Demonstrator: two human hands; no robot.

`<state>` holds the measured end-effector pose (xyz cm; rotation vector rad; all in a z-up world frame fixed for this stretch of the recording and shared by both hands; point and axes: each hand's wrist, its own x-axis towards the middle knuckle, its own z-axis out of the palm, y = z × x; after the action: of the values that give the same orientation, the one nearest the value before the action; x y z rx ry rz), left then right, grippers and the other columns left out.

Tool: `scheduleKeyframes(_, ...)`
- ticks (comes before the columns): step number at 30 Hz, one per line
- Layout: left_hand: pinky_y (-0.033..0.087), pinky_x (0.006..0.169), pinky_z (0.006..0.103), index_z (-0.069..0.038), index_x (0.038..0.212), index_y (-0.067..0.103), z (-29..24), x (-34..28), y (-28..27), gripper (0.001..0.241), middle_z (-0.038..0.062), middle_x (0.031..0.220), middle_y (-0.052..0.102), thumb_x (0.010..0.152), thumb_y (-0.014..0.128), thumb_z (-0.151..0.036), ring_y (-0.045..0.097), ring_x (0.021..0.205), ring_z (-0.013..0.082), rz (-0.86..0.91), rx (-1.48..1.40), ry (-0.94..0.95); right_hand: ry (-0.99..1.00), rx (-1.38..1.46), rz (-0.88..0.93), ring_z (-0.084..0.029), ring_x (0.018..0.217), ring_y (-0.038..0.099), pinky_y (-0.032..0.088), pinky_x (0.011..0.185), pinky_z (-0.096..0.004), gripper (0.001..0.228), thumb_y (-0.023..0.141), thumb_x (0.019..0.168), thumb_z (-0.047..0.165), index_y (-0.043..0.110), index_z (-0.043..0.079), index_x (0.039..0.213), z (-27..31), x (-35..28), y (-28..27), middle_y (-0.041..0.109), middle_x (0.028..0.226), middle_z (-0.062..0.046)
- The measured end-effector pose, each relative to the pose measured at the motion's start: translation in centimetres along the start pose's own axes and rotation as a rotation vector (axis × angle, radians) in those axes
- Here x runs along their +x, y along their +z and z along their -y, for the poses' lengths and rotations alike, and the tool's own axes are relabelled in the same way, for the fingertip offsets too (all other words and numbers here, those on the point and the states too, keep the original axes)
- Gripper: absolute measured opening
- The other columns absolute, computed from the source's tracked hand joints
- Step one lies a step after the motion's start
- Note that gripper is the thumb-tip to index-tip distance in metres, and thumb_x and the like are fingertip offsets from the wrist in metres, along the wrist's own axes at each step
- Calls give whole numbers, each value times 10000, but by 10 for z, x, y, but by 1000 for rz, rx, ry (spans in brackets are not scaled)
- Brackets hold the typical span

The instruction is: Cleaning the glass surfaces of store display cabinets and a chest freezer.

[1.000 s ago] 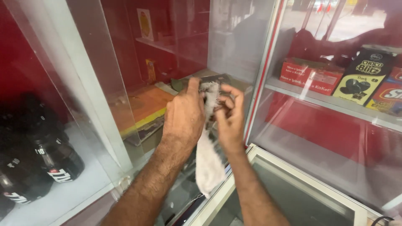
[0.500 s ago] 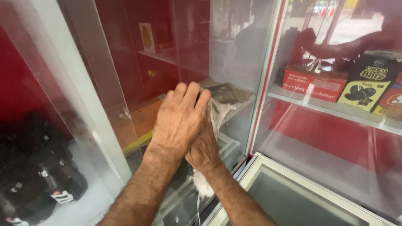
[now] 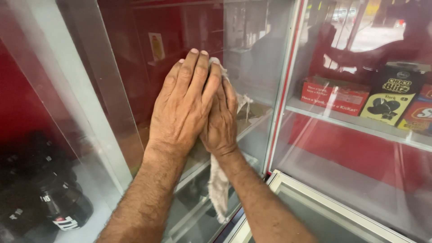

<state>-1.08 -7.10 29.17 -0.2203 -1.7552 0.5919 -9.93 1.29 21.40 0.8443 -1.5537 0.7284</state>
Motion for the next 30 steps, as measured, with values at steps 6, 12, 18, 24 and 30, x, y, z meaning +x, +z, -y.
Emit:
scheduleKeyframes(6,312,1254,383,-82,1459,526,6,-1,-9,478,132,1523,518,1011,551,-247,434,1456,258,82,60,57,196,120,-27,-447,1635,133,80,1368,-562,605,219,1170,379,292,-28,1611,26,-37,8,220,1711,-280)
scheduleKeyframes(12,292,1217,471,-75,1380,566,9,1,-19,478,138,1384,576,955,578,-294,475,1362,274,121,-118,117,124,283,38,-470,1619,204,203,1356,-569,558,298,1141,283,328,-49,1588,23,-48,-5,273,1685,-292)
scheduleKeyframes(18,312,1252,424,-97,1270,638,10,-3,-13,329,80,1236,624,965,628,-220,536,1318,234,101,-13,101,0,-12,64,-356,1332,457,432,1183,-486,432,615,994,161,548,17,1395,-16,-41,-9,447,1443,-213)
scheduleKeyframes(24,322,1254,413,-74,1205,697,12,-7,-13,268,100,1296,634,993,620,-219,532,1344,248,0,67,6,-88,-7,-63,-407,1414,448,393,1230,-512,470,567,1058,209,496,-14,1465,1,-33,-2,477,1506,-204)
scheduleKeyframes(30,289,1294,467,-92,1216,697,13,-14,-9,238,120,1362,618,1051,614,-242,478,1415,271,-55,-77,-103,-81,-15,-21,-395,1333,458,423,1173,-500,386,598,1047,236,641,-20,1332,8,-19,-7,491,1434,-199)
